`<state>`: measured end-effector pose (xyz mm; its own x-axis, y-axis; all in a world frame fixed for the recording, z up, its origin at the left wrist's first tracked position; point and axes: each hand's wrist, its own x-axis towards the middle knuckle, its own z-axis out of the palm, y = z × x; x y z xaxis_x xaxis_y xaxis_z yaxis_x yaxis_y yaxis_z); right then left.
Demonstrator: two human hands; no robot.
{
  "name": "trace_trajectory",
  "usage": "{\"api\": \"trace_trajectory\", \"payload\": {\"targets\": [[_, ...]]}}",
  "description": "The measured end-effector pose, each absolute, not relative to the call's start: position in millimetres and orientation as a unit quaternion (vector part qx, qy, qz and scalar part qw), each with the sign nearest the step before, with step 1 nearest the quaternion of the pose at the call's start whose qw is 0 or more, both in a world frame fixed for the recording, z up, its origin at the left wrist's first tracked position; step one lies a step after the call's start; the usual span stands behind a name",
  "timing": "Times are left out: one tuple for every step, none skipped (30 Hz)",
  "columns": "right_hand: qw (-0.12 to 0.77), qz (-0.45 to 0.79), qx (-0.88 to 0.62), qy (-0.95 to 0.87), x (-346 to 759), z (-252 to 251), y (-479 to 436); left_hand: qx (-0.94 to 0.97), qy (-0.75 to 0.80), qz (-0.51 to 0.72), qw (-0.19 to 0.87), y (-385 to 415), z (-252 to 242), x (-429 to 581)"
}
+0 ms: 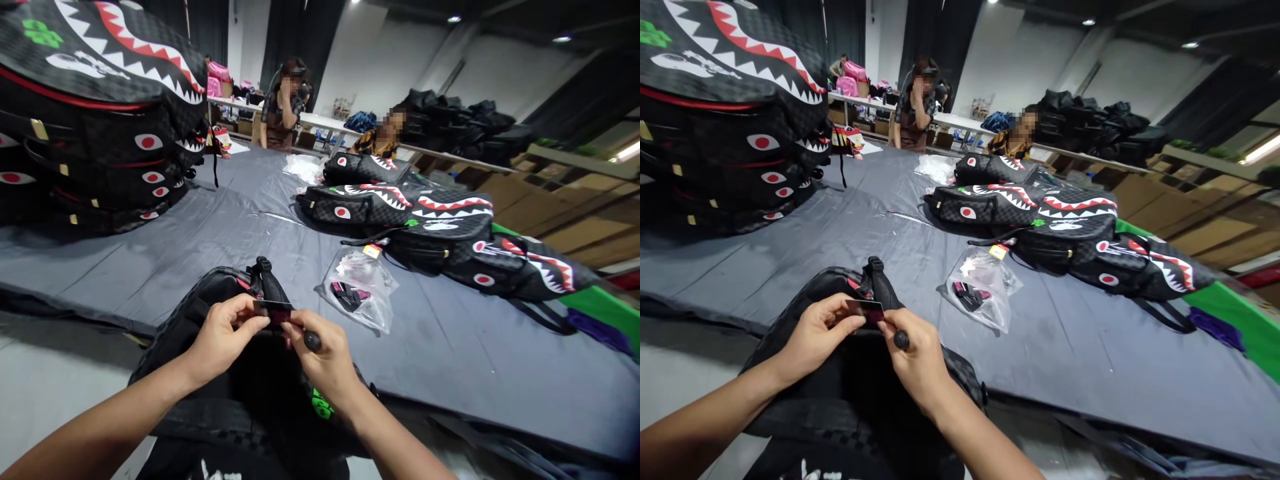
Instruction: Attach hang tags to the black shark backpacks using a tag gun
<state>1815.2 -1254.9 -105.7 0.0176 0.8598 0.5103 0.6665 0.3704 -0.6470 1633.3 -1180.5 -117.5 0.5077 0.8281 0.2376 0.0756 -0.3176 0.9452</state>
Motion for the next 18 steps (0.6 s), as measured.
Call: {"api": "trace_trajectory", "payload": {"targets": [[0.447,0.09,-0.555,-0.695,1814,-105,-1251,0.73,0.33,0.4,0.445,-1178,-121,1623],[0.439,0.08,-0.56,-0.698,1812,-105,-1246,0.74,0.352,0.422,0.387,-1173,-126,1612],[0.427,0.074,-0.568,-0.7,1810,-103,-1242,0.742,0.384,0.443,0.324,-1168,-132,1598],[0.402,0.071,-0.579,-0.706,1807,-102,-1237,0.737,0.424,0.452,0.27,-1162,-139,1585],[0.358,0.073,-0.593,-0.718,1803,-101,-1231,0.727,0.467,0.445,0.235,-1155,-148,1572],[0.296,0.078,-0.606,-0.734,1798,-100,-1225,0.721,0.505,0.416,0.228,-1149,-157,1561],[0.226,0.08,-0.617,-0.75,1792,-99,-1219,0.719,0.533,0.374,0.244,-1143,-166,1552],[0.156,0.08,-0.624,-0.761,1786,-99,-1212,0.722,0.548,0.326,0.27,-1139,-174,1546],[0.095,0.079,-0.626,-0.77,1779,-100,-1204,0.726,0.552,0.283,0.297,-1137,-181,1543],[0.045,0.082,-0.622,-0.778,1773,-101,-1197,0.73,0.551,0.25,0.317,-1136,-186,1542],[0.007,0.086,-0.614,-0.785,1768,-104,-1190,0.734,0.551,0.229,0.326,-1137,-190,1542],[-0.02,0.092,-0.603,-0.792,1764,-107,-1184,0.735,0.553,0.219,0.325,-1138,-192,1544],[-0.043,0.1,-0.591,-0.799,1760,-110,-1178,0.735,0.558,0.215,0.319,-1139,-194,1546],[-0.061,0.108,-0.58,-0.805,1757,-113,-1174,0.735,0.563,0.214,0.311,-1140,-194,1547],[-0.075,0.114,-0.573,-0.808,1754,-115,-1169,0.736,0.566,0.212,0.304,-1141,-195,1548],[-0.087,0.118,-0.571,-0.807,1751,-117,-1166,0.737,0.568,0.211,0.298,-1141,-196,1548],[-0.1,0.12,-0.572,-0.805,1749,-118,-1163,0.738,0.571,0.21,0.292,-1141,-197,1548],[-0.114,0.121,-0.574,-0.802,1746,-118,-1161,0.739,0.575,0.208,0.284,-1140,-199,1548]]}}
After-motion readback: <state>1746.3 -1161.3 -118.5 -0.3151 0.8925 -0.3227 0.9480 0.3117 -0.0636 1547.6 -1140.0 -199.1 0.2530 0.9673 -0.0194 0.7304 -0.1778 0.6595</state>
